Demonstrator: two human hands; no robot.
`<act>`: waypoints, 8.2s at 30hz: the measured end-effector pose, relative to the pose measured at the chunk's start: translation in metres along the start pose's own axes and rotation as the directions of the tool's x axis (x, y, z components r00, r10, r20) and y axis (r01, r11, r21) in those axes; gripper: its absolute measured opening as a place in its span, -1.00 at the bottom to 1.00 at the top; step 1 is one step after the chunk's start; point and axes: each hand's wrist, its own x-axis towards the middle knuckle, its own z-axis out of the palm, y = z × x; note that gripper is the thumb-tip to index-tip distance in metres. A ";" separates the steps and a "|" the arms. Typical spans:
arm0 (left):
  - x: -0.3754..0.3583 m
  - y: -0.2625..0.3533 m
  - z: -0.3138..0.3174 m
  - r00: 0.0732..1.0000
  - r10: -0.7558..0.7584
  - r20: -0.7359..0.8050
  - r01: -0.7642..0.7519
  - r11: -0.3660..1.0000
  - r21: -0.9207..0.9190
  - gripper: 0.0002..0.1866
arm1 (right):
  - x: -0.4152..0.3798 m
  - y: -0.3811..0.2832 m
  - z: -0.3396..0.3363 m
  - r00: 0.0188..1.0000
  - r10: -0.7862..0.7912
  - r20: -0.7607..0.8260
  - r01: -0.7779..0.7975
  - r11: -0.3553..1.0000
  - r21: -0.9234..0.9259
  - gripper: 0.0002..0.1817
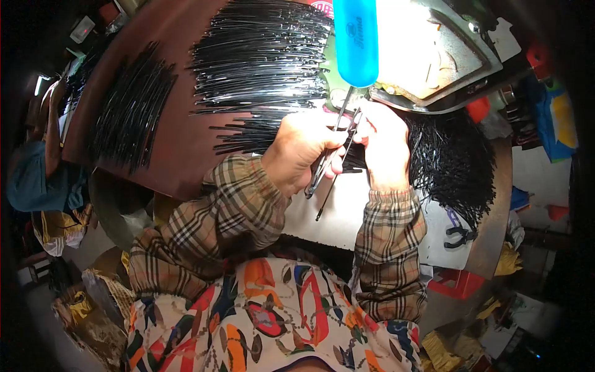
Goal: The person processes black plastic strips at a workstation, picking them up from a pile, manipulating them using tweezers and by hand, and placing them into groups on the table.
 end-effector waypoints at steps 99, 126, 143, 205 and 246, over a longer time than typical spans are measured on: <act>-0.049 -0.036 -0.038 0.581 0.480 0.657 -0.621 -0.260 0.739 -0.34 | -0.093 -0.066 -0.024 0.888 -0.180 0.422 0.454 0.203 -0.868 -0.76; -0.025 -0.066 -0.054 0.511 0.459 0.727 -0.559 -0.466 0.686 -0.84 | -0.129 -0.034 0.013 0.912 -0.053 0.407 0.406 0.257 -0.877 -0.82; -0.038 -0.042 -0.022 0.703 0.542 0.461 -0.566 0.034 0.823 -0.71 | -0.114 -0.009 0.010 0.953 0.074 -0.293 -0.113 0.987 -0.117 -0.83; 0.009 -0.012 -0.005 0.884 0.467 0.011 -0.329 0.605 0.725 -0.82 | -0.045 -0.037 0.016 0.955 -0.276 0.107 0.250 0.562 -0.789 -0.88; 0.052 -0.002 -0.011 0.520 0.731 0.441 -0.667 0.025 0.745 -0.71 | -0.003 -0.009 -0.009 0.901 -0.427 0.076 0.352 0.619 -0.702 -0.88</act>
